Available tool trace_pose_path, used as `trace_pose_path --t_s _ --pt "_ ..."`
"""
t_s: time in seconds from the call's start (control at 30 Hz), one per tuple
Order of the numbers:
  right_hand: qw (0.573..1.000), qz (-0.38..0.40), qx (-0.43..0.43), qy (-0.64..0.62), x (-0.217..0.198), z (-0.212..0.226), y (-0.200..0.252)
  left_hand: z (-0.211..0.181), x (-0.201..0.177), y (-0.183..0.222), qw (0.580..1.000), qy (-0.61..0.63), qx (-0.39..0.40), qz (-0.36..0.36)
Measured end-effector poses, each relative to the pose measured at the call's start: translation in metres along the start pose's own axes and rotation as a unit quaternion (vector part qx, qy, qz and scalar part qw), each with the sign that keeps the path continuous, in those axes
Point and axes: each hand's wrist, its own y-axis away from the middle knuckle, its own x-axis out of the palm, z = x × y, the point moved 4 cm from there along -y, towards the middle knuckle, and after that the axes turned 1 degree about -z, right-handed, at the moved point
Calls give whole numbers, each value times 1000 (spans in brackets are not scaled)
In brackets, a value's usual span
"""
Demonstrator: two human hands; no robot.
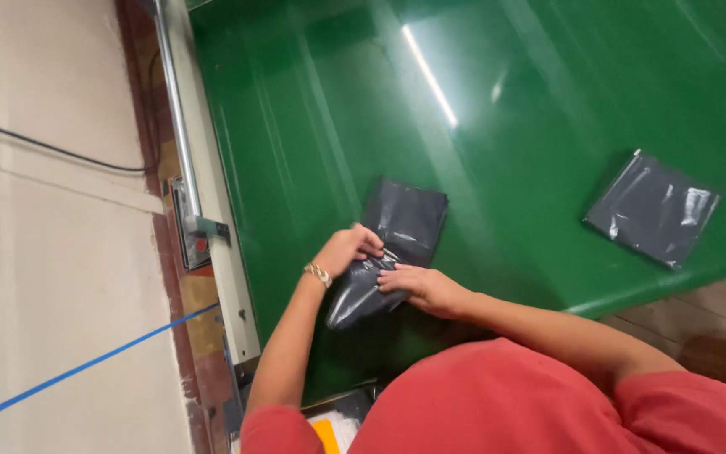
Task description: Folding flat plastic bags from a conveyor belt and packing them into a plastic crate.
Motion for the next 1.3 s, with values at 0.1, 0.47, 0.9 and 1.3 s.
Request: trace_pose_path --t_s 0.1,0.47,0.9,1.3 --pt "963 -67 200 -166 10 -76 34 63 -15 -29 966 197 -169 4" --pt "614 -285 513 -528 13 -139 16 16 4 -53 830 -448 -63 -326" --pt "790 -432 378 -217 -134 -37 103 -158 126 -31 791 -378 342 -338" --pt "753 -544 342 141 -316 38 246 -180 314 -200 911 -289 149 -254"
